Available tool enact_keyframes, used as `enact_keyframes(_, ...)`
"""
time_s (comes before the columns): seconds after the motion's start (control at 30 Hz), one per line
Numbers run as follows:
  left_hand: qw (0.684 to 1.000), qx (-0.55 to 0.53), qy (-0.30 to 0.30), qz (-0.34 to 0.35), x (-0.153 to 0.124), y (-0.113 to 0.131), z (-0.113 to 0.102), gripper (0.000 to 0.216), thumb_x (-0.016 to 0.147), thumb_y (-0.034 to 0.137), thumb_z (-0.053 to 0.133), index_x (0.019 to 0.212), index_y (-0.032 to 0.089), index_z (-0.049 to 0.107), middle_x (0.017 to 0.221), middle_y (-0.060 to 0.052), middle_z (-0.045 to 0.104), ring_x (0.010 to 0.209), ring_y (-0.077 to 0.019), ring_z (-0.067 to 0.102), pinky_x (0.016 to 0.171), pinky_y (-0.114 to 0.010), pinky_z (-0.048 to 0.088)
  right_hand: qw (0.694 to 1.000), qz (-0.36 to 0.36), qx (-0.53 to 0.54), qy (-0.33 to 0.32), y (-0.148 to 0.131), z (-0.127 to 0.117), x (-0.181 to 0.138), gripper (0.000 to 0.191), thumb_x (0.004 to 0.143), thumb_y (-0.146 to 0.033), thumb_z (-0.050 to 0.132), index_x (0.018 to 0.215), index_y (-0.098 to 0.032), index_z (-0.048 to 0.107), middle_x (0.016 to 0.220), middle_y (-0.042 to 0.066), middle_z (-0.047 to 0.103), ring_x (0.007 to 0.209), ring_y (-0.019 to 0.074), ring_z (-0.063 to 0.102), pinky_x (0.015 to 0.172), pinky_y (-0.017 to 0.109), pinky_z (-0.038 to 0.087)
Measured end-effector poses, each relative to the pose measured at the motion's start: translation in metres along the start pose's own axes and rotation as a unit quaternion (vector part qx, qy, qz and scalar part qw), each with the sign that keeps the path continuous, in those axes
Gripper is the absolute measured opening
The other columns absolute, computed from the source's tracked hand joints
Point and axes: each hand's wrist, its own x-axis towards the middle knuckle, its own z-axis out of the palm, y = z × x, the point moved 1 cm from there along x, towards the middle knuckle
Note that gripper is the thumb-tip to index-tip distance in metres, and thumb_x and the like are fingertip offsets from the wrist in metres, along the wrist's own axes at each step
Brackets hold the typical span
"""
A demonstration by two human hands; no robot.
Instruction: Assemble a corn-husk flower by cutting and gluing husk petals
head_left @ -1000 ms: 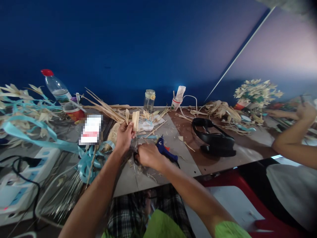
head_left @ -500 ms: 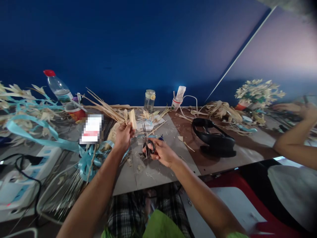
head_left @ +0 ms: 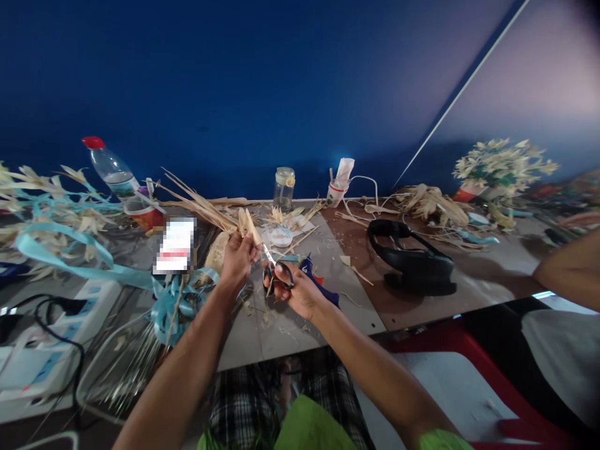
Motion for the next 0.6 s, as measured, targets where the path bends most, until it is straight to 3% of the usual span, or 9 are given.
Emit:
enact_keyframes(0.2, 0.998, 0.045, -0.001, 0.036, 0.003, -0.005, -0.003, 0.029, 0.069, 0.037, 0.065, 0.068, 0.018, 0.043, 0.048, 0.007, 0.046, 0.040, -0.0057, 0.045, 0.036, -0.016, 0.029, 0.999, -0.016, -0.036, 0.030, 0.004, 0.002, 0.005, 0.049, 0.065, -0.054, 0.066, 0.095, -0.016, 0.058, 0.066, -0.001, 0.057, 0.042, 0.0025, 0.029, 0.042, 0.019, 0.015)
enact_keyframes(0.37, 0.985, 0.153, 0.015, 0.080, 0.004, -0.006, -0.006, 0.020, 0.078, 0.032, 0.054, 0.067, 0.018, 0.044, 0.048, 0.004, 0.050, 0.035, -0.0057, 0.040, 0.035, -0.017, 0.030, 0.998, -0.038, -0.042, 0.033, 0.011, 0.004, 0.007, 0.046, 0.068, -0.051, 0.065, 0.096, -0.016, 0.059, 0.066, -0.001, 0.056, 0.044, 0.0031, 0.030, 0.043, 0.019, 0.017)
enact_keyframes(0.6, 0.979, 0.188, 0.021, 0.081, -0.003, 0.000, -0.002, 0.016, 0.079, 0.026, 0.051, 0.066, 0.019, 0.045, 0.047, 0.004, 0.051, 0.034, -0.0061, 0.039, 0.036, -0.018, 0.029, 0.991, -0.054, -0.094, 0.083, 0.015, 0.005, 0.013, 0.046, 0.066, -0.051, 0.066, 0.096, -0.017, 0.060, 0.062, -0.003, 0.052, 0.050, 0.0068, 0.037, 0.043, 0.019, 0.022)
